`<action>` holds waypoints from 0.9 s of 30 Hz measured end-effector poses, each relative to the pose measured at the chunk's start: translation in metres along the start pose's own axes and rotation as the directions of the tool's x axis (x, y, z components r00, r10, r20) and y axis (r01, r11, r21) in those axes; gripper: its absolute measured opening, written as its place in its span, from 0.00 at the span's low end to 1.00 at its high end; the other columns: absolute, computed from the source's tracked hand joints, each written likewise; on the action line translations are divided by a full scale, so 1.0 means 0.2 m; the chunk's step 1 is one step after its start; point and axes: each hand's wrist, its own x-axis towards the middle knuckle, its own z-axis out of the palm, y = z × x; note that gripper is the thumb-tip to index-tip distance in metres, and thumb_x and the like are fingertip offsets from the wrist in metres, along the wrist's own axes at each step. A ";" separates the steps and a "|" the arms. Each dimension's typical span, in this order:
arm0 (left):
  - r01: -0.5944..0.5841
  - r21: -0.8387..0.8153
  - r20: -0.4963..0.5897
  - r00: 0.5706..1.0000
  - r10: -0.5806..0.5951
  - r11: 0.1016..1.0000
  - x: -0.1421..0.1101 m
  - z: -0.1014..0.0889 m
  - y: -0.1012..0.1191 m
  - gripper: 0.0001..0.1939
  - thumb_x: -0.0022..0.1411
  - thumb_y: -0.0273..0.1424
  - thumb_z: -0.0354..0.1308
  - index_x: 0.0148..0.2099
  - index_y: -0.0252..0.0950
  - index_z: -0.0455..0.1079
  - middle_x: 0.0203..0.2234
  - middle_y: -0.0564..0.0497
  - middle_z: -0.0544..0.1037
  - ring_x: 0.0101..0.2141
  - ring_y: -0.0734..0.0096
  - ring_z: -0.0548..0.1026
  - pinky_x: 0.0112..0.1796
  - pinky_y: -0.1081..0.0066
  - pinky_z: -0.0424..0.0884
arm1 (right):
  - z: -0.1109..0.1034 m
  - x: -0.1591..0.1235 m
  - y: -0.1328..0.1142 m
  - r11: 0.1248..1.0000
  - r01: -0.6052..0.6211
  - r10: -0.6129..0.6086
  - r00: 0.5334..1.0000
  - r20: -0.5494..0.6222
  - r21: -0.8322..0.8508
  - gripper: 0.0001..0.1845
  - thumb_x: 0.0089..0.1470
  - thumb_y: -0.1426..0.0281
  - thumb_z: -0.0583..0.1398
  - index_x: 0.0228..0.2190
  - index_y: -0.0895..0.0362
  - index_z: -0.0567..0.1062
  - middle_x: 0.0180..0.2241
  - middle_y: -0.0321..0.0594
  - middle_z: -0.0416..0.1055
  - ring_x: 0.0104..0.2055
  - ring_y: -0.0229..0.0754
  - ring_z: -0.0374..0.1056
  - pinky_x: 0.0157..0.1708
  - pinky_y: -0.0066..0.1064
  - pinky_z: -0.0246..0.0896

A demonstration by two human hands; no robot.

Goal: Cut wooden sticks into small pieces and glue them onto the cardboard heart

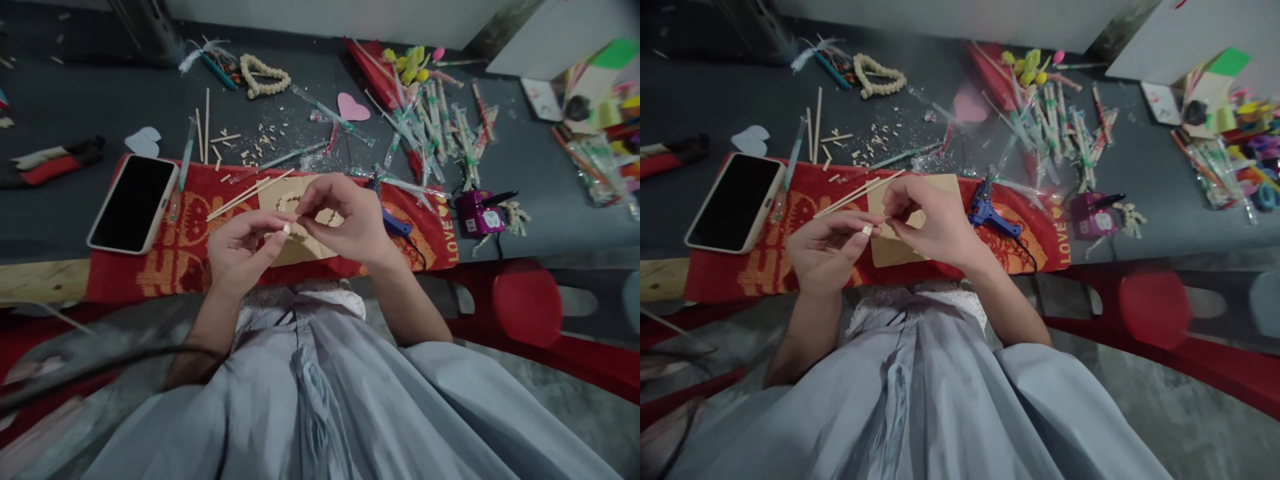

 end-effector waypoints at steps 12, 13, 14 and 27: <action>-0.070 -0.252 0.084 0.992 0.094 0.965 -0.01 0.04 -0.09 0.02 0.52 0.30 0.66 0.31 0.41 0.76 0.30 0.55 0.81 0.30 0.75 0.76 0.37 0.69 0.75 | 0.01 -0.09 0.02 0.993 -0.044 0.051 0.997 -0.063 0.112 0.17 0.52 0.56 0.61 0.37 0.52 0.64 0.34 0.36 0.70 0.37 0.38 0.71 0.39 0.34 0.72; -0.049 -0.258 0.078 0.994 0.071 0.965 -0.01 0.04 -0.09 0.03 0.51 0.31 0.67 0.30 0.40 0.76 0.30 0.55 0.81 0.29 0.75 0.76 0.36 0.69 0.75 | 0.02 -0.09 0.02 0.992 -0.049 0.057 0.996 -0.064 0.120 0.17 0.52 0.56 0.61 0.37 0.52 0.64 0.34 0.36 0.70 0.37 0.38 0.71 0.39 0.35 0.72; -0.021 -0.259 0.071 0.997 0.041 0.966 -0.01 0.04 -0.09 0.05 0.50 0.33 0.68 0.30 0.40 0.75 0.30 0.54 0.81 0.28 0.75 0.76 0.36 0.68 0.75 | 0.02 -0.10 0.02 0.991 -0.051 0.060 0.996 -0.066 0.127 0.17 0.52 0.56 0.61 0.37 0.52 0.63 0.34 0.36 0.70 0.37 0.38 0.71 0.39 0.35 0.72; 0.263 -0.199 0.016 0.964 -0.265 0.944 0.01 0.07 -0.08 0.17 0.32 0.40 0.73 0.23 0.36 0.72 0.17 0.55 0.76 0.20 0.75 0.74 0.25 0.74 0.71 | 0.02 -0.11 0.00 0.990 0.122 -0.117 0.991 -0.063 0.074 0.10 0.52 0.75 0.59 0.34 0.51 0.64 0.32 0.32 0.72 0.35 0.38 0.71 0.36 0.35 0.72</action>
